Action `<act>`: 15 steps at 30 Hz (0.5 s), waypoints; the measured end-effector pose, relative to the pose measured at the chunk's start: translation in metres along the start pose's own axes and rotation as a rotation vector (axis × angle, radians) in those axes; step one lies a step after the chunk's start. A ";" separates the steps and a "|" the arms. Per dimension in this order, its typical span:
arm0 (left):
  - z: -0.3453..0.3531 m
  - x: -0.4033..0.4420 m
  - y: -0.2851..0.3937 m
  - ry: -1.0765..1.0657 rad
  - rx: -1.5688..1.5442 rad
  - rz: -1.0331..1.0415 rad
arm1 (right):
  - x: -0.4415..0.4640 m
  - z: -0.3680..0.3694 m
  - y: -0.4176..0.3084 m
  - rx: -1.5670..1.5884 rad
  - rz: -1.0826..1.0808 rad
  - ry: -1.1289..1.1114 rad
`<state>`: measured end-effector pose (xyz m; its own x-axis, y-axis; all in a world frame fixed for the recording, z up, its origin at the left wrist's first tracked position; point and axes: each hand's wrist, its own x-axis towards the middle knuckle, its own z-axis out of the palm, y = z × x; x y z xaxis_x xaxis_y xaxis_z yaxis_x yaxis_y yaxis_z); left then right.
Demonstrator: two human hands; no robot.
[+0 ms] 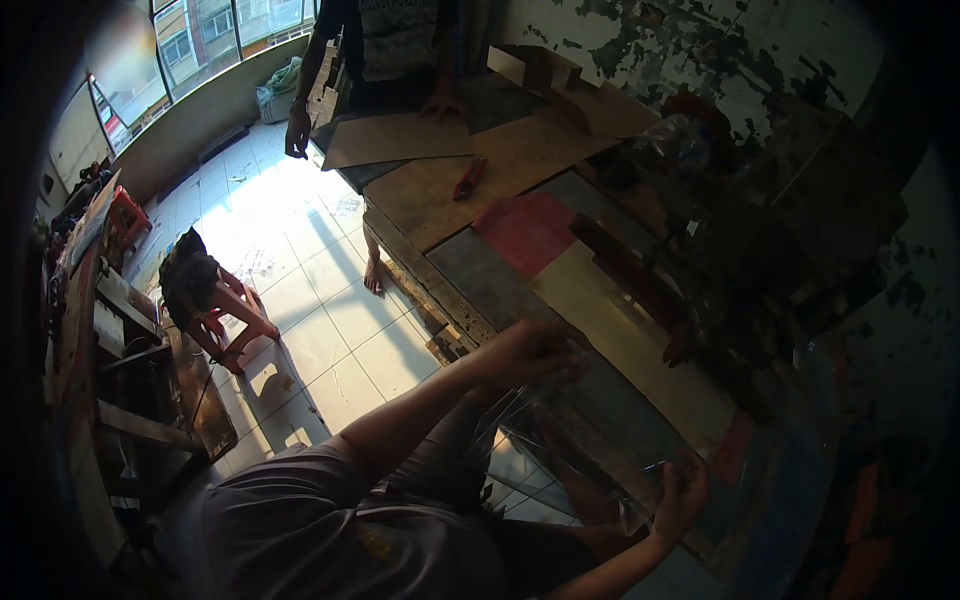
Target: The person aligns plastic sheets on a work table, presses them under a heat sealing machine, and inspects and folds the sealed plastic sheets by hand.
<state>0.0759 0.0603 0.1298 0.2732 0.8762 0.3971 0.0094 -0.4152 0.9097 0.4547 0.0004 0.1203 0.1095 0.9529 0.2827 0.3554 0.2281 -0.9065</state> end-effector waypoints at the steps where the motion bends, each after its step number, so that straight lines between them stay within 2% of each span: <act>1: 0.000 0.000 -0.002 0.009 0.005 0.010 | 0.000 0.000 -0.002 0.000 0.020 -0.007; 3: -0.001 0.002 -0.004 -0.011 -0.012 0.016 | 0.000 -0.001 -0.008 0.000 0.060 -0.040; 6: 0.000 0.000 0.002 -0.003 -0.075 -0.042 | -0.001 0.002 -0.010 -0.065 -0.017 -0.015; 7: 0.000 -0.001 0.002 0.011 -0.103 -0.074 | -0.002 -0.001 -0.015 -0.207 -0.009 -0.038; 9: 0.001 0.000 -0.011 0.053 0.029 0.066 | -0.002 0.000 -0.016 -0.203 -0.027 -0.045; 13: -0.006 -0.006 0.005 0.017 -0.022 -0.019 | -0.002 -0.001 -0.010 -0.173 -0.117 -0.082; 15: -0.004 -0.003 -0.006 0.034 -0.001 0.047 | -0.003 0.000 -0.008 -0.141 -0.167 -0.068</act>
<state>0.0716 0.0612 0.1241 0.2401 0.8635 0.4435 -0.0039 -0.4560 0.8900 0.4517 -0.0040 0.1264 -0.0229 0.9168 0.3986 0.4905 0.3578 -0.7946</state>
